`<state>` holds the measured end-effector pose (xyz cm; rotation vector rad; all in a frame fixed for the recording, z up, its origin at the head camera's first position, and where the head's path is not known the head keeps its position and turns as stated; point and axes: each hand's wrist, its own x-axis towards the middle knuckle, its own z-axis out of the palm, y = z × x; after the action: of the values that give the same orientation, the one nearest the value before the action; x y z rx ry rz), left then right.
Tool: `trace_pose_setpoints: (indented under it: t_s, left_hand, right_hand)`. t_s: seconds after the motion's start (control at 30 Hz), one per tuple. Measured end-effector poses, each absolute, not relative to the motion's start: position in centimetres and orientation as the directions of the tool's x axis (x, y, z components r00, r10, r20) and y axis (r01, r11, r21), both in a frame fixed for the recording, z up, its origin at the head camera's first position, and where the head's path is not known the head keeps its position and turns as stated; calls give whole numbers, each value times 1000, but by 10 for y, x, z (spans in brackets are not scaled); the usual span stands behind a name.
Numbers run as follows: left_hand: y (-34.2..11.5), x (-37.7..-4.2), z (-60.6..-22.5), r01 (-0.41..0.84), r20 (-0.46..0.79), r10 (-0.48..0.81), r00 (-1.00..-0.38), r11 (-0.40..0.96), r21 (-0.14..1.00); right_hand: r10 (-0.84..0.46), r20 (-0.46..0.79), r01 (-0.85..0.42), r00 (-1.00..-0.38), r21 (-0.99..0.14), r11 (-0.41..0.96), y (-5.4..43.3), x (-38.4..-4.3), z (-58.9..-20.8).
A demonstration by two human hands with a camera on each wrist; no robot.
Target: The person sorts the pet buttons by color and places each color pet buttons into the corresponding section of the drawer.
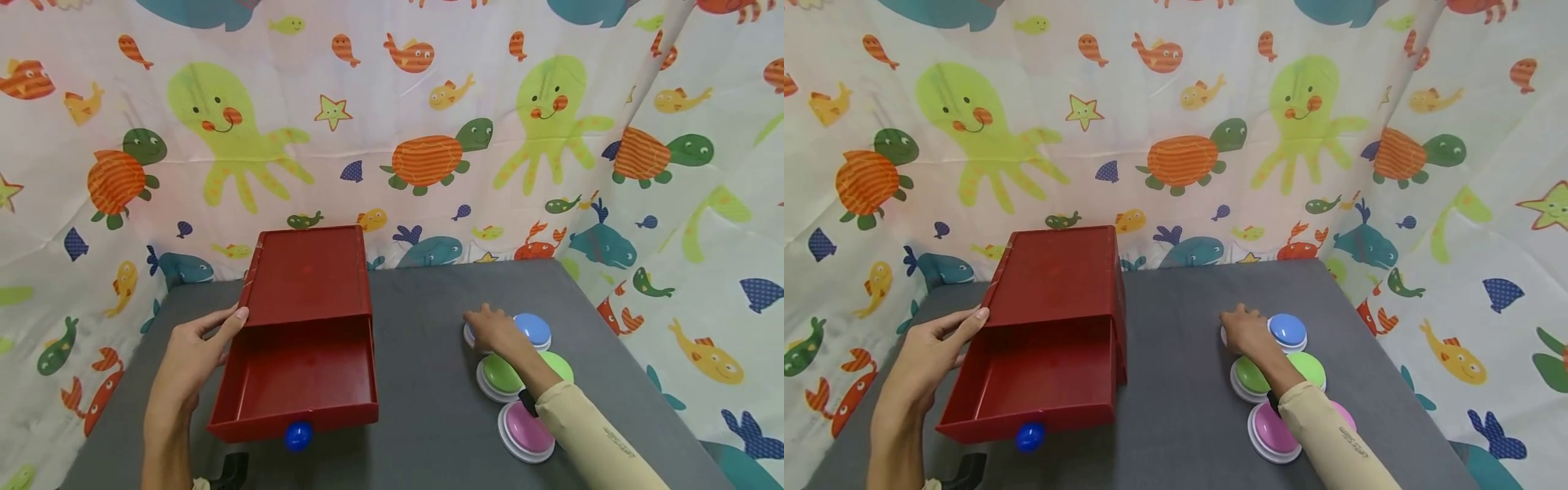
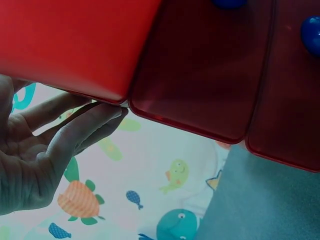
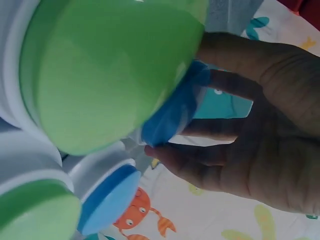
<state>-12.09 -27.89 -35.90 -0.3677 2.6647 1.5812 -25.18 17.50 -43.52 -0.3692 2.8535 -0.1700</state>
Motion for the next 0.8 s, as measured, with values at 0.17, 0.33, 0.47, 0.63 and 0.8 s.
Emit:
trace_pose_setpoints:
  t_s: [0.17, 0.33, 0.47, 0.63, 0.8]
  left_hand:
    - [-278, -122, -359, -219, -144, -192, -971, 465, 858]
    - [-276, -124, -358, -227, -151, -195, -969, 461, 858]
    - [-276, -124, -356, -221, -148, -192, -970, 446, 868]
    - [-278, -124, -356, -195, -118, -196, -974, 447, 873]
    - [-280, -125, -357, -202, -127, -193, -973, 450, 870]
  right_hand:
    - [-252, -234, -217, -939, -165, 962, 179, -258, -441]
    - [-256, -191, -204, -948, -257, 945, 181, -257, -437]
    - [-290, -85, -252, -953, -308, 917, 172, -246, -409]
    - [-325, 90, -336, -942, -333, 881, 149, -219, -352]
    - [-347, 191, -396, -918, -398, 828, 123, -183, -303]
